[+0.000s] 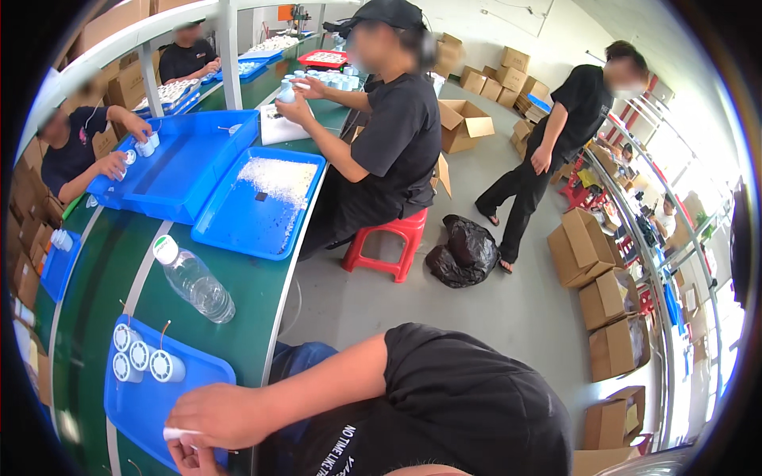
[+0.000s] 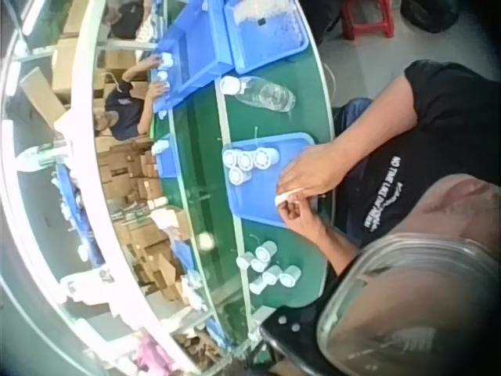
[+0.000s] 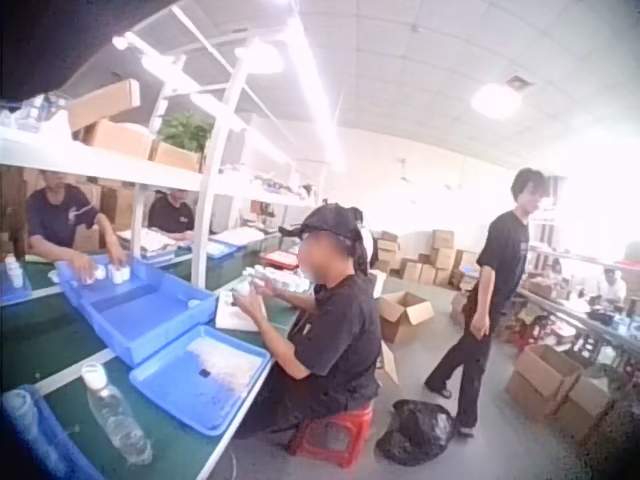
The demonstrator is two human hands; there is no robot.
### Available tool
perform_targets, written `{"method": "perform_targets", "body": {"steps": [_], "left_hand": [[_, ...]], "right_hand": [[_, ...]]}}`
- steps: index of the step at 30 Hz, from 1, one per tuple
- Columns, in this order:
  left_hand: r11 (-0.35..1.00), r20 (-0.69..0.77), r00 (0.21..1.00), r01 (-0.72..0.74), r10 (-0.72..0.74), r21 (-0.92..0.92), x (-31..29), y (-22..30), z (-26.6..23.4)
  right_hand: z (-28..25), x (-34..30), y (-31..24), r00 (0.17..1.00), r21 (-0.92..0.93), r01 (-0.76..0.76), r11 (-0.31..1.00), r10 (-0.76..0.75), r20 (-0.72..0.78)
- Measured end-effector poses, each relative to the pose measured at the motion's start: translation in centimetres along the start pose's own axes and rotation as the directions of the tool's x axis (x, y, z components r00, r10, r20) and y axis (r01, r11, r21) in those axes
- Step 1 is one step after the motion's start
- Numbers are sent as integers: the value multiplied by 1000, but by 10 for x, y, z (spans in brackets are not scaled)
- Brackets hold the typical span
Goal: Clean the outer plastic casing of cylindrical electronic components using a damp cloth at an assembly line.
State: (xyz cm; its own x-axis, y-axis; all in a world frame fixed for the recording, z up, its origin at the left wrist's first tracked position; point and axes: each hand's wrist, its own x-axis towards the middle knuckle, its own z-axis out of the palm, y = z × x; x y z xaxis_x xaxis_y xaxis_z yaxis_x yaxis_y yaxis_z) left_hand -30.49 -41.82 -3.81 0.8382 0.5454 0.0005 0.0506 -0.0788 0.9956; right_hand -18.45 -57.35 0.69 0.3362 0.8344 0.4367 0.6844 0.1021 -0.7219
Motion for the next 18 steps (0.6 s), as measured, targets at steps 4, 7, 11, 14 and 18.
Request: {"method": "perform_targets", "body": {"steps": [4, 7, 11, 14, 18], "left_hand": [[979, 154, 977, -123, 148, -164, 4, 0, -2], [987, 129, 990, -32, 52, -156, -8, 22, 25], [949, 105, 978, -144, 179, -280, -8, 11, 38], [936, 28, 998, -46, 60, -349, -10, 17, 44], [919, 40, 999, 36, -22, -392, -6, 15, 35]], "right_hand": [[12, -12, 4, 894, -293, 261, 920, -344, -286], [-14, -18, -3, 991, 16, -81, 997, 83, -105], [-27, -22, 9, 942, 407, -298, 863, 335, -22], [-22, -32, 38, 830, 793, -405, 455, 547, 111], [-23, -37, 41, 697, 978, -201, 65, 710, 96]]}}
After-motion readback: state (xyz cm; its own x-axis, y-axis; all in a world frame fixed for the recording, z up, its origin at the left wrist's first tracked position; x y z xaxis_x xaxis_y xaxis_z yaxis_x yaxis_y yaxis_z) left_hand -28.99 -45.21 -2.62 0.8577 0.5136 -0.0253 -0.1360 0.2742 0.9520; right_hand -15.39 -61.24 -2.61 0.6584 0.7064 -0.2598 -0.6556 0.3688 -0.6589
